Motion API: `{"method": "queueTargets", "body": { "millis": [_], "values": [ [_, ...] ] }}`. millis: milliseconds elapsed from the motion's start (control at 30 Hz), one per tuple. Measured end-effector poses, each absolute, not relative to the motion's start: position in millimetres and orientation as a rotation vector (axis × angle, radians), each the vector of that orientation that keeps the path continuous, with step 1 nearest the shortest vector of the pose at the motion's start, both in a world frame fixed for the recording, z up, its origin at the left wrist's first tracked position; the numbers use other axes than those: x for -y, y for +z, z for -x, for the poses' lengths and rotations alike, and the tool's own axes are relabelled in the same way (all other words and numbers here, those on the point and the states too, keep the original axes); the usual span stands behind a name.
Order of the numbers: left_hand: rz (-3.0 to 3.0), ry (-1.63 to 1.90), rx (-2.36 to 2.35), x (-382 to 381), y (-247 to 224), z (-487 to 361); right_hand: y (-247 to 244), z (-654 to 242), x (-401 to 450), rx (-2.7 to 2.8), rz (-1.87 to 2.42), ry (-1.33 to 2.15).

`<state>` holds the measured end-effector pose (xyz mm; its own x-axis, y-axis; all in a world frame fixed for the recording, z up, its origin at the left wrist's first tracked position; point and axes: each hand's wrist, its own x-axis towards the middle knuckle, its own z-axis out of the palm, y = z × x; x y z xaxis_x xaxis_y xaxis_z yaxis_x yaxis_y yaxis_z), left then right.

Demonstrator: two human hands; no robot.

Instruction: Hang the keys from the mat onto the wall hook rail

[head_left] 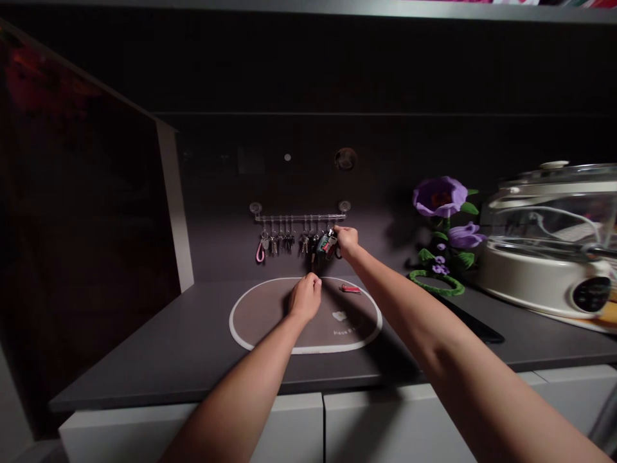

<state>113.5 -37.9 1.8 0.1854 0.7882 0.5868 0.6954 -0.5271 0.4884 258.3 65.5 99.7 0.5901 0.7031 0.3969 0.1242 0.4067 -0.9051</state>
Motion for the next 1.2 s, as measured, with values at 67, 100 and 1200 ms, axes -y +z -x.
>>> {"method": "queueTargets", "body": {
  "millis": [67,100,1200],
  "values": [
    [-2.325,1.270,-1.459,38.0,1.9,-113.3,99.0,-258.9,-65.8,0.904,1.119,0.437],
    [-2.320,1.274,-1.454,38.1,1.9,-113.3,98.8,-259.2,-65.8,0.907,1.121,0.439],
    [-2.313,1.289,-1.403,35.5,-0.7,-113.1,83.4,-273.1,-55.9,1.015,1.005,0.575]
  ]
}}
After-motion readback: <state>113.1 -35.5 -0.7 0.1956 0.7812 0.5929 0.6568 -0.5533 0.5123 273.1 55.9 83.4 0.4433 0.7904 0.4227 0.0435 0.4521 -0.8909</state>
